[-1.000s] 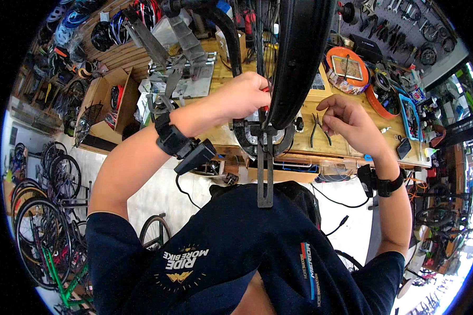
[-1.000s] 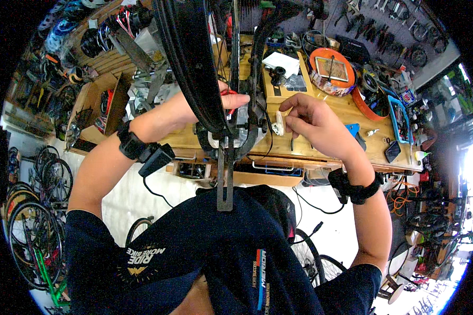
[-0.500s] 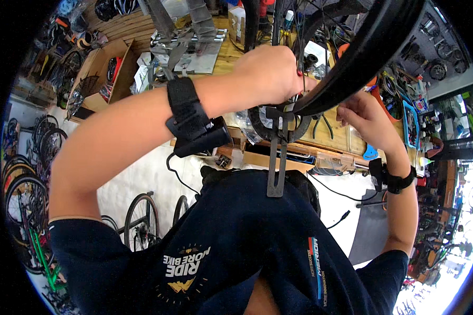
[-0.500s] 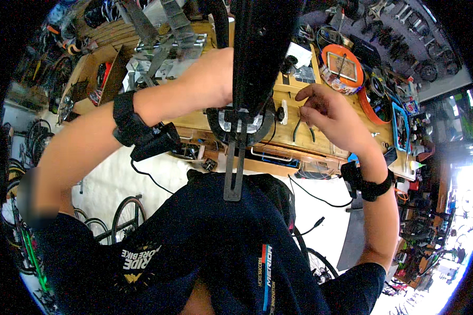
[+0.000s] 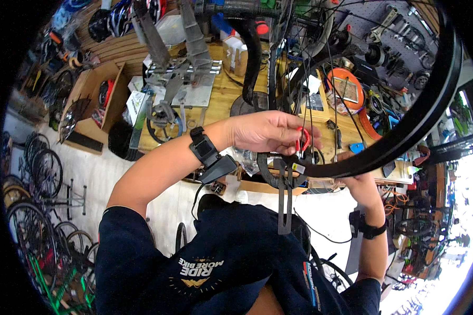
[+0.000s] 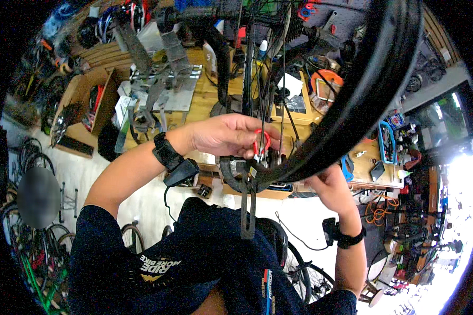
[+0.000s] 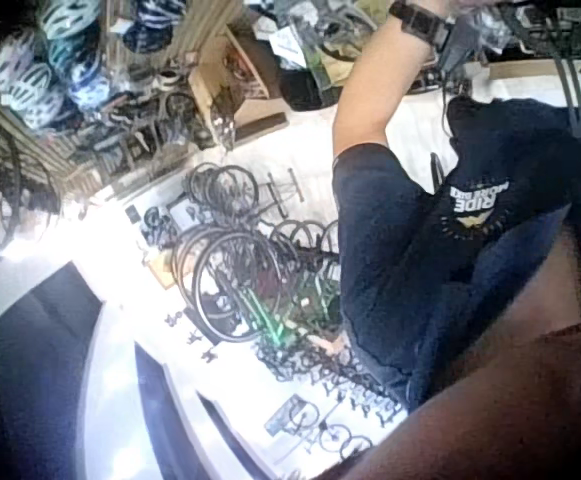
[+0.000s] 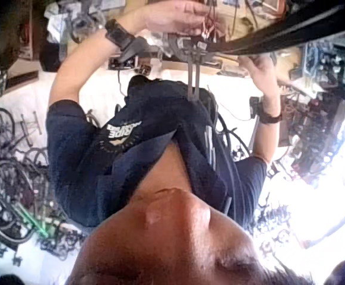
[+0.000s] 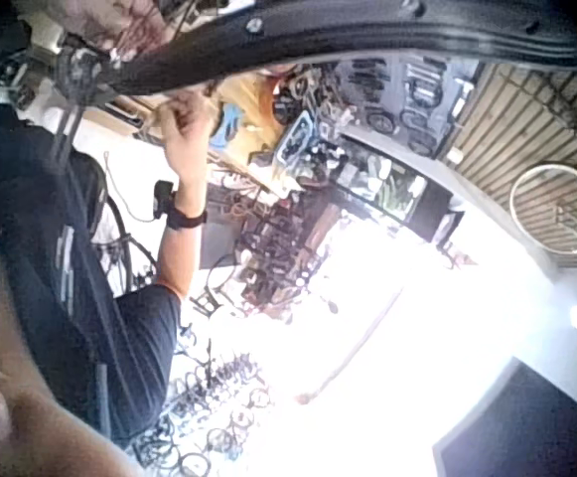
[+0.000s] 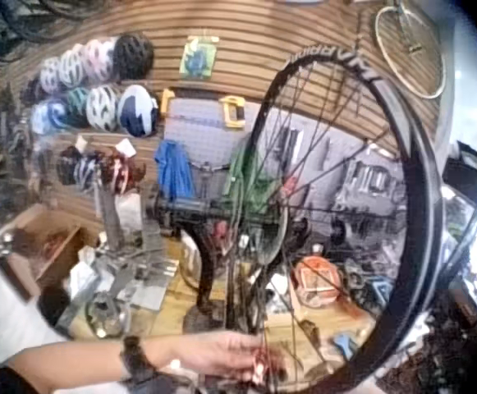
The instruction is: The person adjusts the spoke nipples on a bicycle wheel using a red spoke wrench. They rotate the wheel while tightening or loosening individual spokes on a truing stand.
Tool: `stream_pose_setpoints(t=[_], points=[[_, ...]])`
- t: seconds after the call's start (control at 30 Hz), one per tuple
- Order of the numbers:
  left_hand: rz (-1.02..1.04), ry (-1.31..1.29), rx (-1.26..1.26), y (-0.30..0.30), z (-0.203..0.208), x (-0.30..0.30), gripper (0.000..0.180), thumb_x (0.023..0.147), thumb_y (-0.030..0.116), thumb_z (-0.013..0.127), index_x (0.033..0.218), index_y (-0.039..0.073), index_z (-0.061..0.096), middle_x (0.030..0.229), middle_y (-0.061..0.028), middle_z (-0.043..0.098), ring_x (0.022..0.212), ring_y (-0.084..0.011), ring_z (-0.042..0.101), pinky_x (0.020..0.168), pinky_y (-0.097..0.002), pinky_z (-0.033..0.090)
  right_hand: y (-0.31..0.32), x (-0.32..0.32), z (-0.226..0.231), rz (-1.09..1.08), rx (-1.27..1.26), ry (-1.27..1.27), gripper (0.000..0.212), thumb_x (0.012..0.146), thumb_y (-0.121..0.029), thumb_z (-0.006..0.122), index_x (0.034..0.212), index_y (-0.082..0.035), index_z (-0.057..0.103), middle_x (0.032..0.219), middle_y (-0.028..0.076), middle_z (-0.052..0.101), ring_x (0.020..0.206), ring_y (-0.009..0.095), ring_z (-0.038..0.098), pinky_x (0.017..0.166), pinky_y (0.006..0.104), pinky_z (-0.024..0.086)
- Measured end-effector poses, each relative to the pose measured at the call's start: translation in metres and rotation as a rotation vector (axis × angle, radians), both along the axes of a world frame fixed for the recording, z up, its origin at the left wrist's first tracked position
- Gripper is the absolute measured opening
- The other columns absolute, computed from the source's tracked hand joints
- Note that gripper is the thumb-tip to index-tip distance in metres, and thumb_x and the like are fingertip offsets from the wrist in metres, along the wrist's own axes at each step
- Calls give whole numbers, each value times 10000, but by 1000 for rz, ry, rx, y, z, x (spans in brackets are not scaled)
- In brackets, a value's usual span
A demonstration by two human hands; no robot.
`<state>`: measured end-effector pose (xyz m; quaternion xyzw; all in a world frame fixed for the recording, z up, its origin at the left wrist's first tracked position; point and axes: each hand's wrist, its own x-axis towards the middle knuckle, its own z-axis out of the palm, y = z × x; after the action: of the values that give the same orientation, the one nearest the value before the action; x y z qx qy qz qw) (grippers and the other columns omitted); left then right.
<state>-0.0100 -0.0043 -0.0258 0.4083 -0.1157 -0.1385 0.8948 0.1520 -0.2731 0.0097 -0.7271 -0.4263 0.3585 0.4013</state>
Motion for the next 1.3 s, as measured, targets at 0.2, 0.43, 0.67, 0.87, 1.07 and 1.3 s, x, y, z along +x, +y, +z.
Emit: stream_pose_setpoints(t=[0.2,0.43,0.67,0.87,1.07,1.3], points=[[-18,-165,133,9,-15,18,385,924,271,667,1226,45,588,1177,-62,643,908,-63,610,788,-212,506,-22,-46,2,-235,47,85,126,898,9,581,1023,20,580,835,36,621,756,116,604,667,258,491],[109,-166,138,-2,-7,16,126,914,97,665,996,7,634,845,-30,670,629,-40,549,576,-180,436,-36,-106,24,-487,-83,91,73,935,-22,571,942,35,615,822,58,658,757,117,620,681,270,508],[433,-112,597,-17,5,10,237,859,183,745,911,-41,687,748,-56,690,590,-59,560,521,-237,426,-46,-108,38,-466,-81,51,81,936,-23,574,987,38,556,827,72,638,762,124,609,700,258,494],[176,9,680,-6,19,14,177,938,192,656,982,21,667,872,-11,684,773,-58,599,669,-217,468,-48,-53,30,-263,11,92,190,924,4,556,1112,33,557,824,46,614,772,106,594,692,243,498],[489,240,831,-34,46,0,297,923,286,689,865,-5,688,739,-17,650,652,-66,564,597,-238,453,-39,8,-1,-2,-3,62,180,944,-39,575,1115,16,556,848,24,601,769,93,588,692,243,498],[766,-74,1481,-49,48,5,498,857,497,705,751,11,697,616,-9,596,566,-83,529,517,-276,404,-18,40,-28,212,47,49,168,919,-54,587,1074,12,579,781,20,583,687,86,551,624,242,460]])
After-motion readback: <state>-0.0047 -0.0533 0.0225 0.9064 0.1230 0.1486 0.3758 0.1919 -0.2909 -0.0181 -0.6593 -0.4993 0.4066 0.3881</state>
